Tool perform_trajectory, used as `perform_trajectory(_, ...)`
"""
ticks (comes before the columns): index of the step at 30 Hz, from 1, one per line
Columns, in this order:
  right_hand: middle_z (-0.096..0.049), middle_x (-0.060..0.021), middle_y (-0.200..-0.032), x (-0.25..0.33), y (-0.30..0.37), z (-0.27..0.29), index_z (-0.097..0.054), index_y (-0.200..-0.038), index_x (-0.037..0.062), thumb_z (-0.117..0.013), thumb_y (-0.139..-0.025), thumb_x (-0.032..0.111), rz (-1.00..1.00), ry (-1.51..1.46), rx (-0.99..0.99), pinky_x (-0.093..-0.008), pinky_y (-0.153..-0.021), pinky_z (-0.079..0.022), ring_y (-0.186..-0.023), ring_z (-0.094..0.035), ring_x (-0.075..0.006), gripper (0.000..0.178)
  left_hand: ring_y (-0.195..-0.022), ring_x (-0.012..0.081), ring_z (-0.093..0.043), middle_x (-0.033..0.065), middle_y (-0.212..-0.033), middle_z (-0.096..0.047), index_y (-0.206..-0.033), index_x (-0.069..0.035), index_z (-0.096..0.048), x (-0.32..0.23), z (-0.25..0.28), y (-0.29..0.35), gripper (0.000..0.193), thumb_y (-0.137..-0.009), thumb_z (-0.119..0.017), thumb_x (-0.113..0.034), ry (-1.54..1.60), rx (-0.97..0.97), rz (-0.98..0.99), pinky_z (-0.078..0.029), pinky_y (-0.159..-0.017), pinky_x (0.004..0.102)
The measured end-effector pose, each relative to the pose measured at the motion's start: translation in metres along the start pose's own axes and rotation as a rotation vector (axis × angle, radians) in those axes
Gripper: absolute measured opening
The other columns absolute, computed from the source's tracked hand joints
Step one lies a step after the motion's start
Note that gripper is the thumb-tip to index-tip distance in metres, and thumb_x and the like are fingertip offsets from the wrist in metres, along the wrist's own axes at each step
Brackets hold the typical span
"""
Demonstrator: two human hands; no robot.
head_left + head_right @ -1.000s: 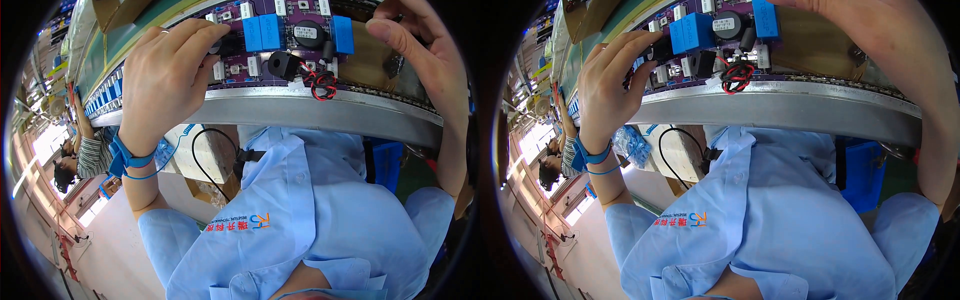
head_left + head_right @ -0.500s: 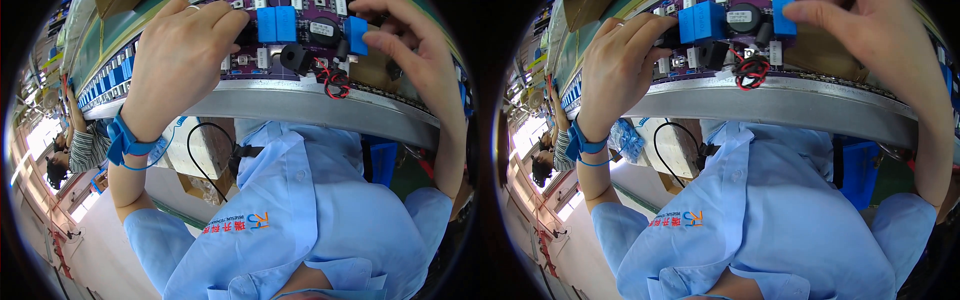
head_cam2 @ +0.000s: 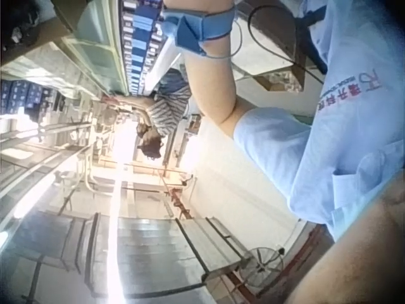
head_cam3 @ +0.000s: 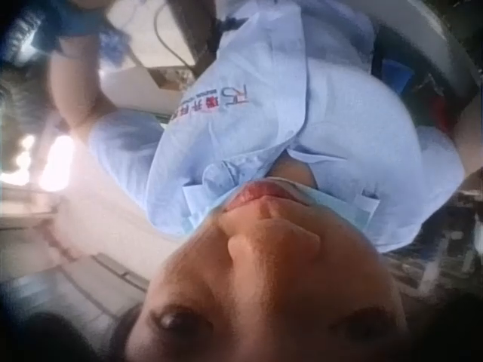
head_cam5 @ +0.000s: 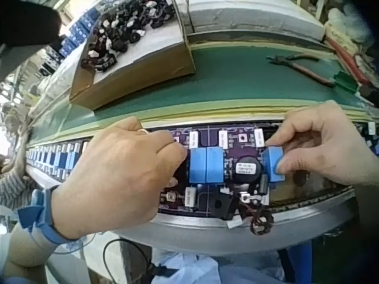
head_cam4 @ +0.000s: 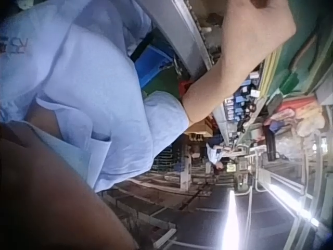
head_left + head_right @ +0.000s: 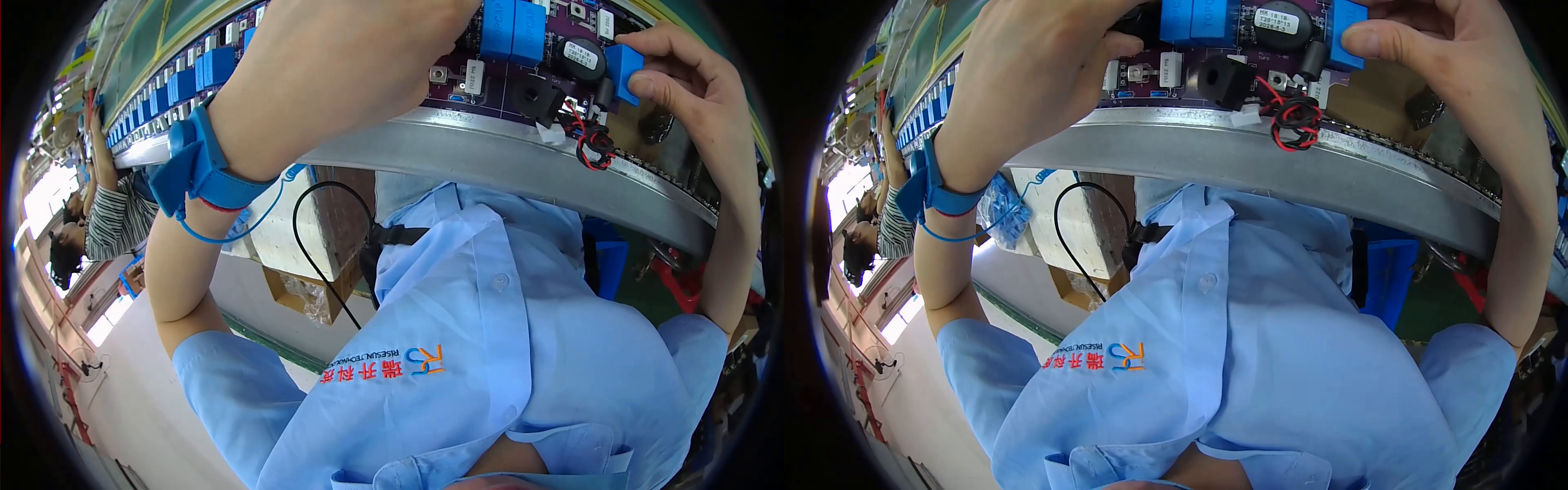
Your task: The person assembles electronic components and capacitors onto circuit boards by hand, taking them from a box and using pliers to secure them.
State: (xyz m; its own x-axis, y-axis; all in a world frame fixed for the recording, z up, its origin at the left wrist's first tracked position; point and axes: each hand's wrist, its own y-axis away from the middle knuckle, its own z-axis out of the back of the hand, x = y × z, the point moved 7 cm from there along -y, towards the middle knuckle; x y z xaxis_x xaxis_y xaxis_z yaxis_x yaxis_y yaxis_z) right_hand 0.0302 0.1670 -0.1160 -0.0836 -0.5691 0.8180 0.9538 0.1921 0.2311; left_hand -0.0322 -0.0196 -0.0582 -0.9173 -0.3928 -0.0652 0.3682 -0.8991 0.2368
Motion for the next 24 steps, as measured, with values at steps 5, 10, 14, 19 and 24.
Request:
perform_trajectory(5,-0.061,0.0003,-0.099,-0.002,-0.004,0.009,-0.065,-0.112,0.0002,-0.070,-0.086,0.010,0.004,-0.022,-0.015,-0.0219,-0.076,-0.048,-0.088,-0.060,-0.0071,0.028,-0.063,0.0225,-0.054,0.0063,-0.075,-0.055,-0.087,-0.004,-0.057,-0.003,0.003,0.005,0.021,-0.073,-0.071,-0.012,-0.034,-0.159,-0.170,-0.040,-0.067,0.0331)
perform_trajectory(10,-0.061,0.0005,-0.096,0.009,0.000,0.022,-0.065,-0.110,-0.0007,-0.071,-0.085,0.009,0.030,-0.029,-0.064,-0.0226,-0.076,-0.049,-0.089,-0.061,-0.0078,0.027,-0.068,0.0230,-0.055,0.0061,-0.079,-0.057,-0.093,-0.004,-0.060,0.001,0.007,0.004,0.024,-0.071,-0.070,-0.009,-0.094,-0.098,-0.099,-0.039,-0.071,0.0340)
perform_trajectory(14,-0.068,-0.0059,-0.090,0.031,0.006,0.028,-0.067,-0.102,-0.0027,-0.069,-0.082,0.002,0.078,0.019,-0.159,-0.0240,-0.075,-0.051,-0.081,-0.062,-0.0099,0.021,-0.080,0.0270,-0.060,0.0070,-0.082,-0.062,-0.100,-0.006,-0.066,0.002,0.008,0.002,0.036,-0.067,-0.075,-0.015,0.069,-0.297,-0.153,-0.042,-0.076,0.0368)
perform_trajectory(19,-0.069,-0.0057,-0.091,0.044,0.023,0.072,-0.067,-0.102,-0.0021,-0.066,-0.084,0.004,0.066,-0.054,-0.401,-0.0246,-0.074,-0.050,-0.082,-0.063,-0.0097,0.019,-0.081,0.0220,-0.061,0.0041,-0.076,-0.061,-0.083,-0.009,-0.059,-0.032,0.007,-0.024,0.023,-0.068,-0.073,-0.020,-0.006,-0.433,-0.220,-0.043,-0.079,0.0342)
perform_trajectory(24,-0.069,-0.0059,-0.090,0.091,0.005,0.097,-0.068,-0.102,-0.0007,-0.066,-0.085,0.009,0.197,0.094,-0.449,-0.0254,-0.072,-0.049,-0.081,-0.064,-0.0114,0.020,-0.082,0.0199,-0.060,0.0040,-0.074,-0.061,-0.072,-0.010,-0.060,-0.081,0.019,-0.056,0.008,-0.069,-0.063,-0.017,-0.085,-0.590,-0.278,-0.042,-0.080,0.0318)
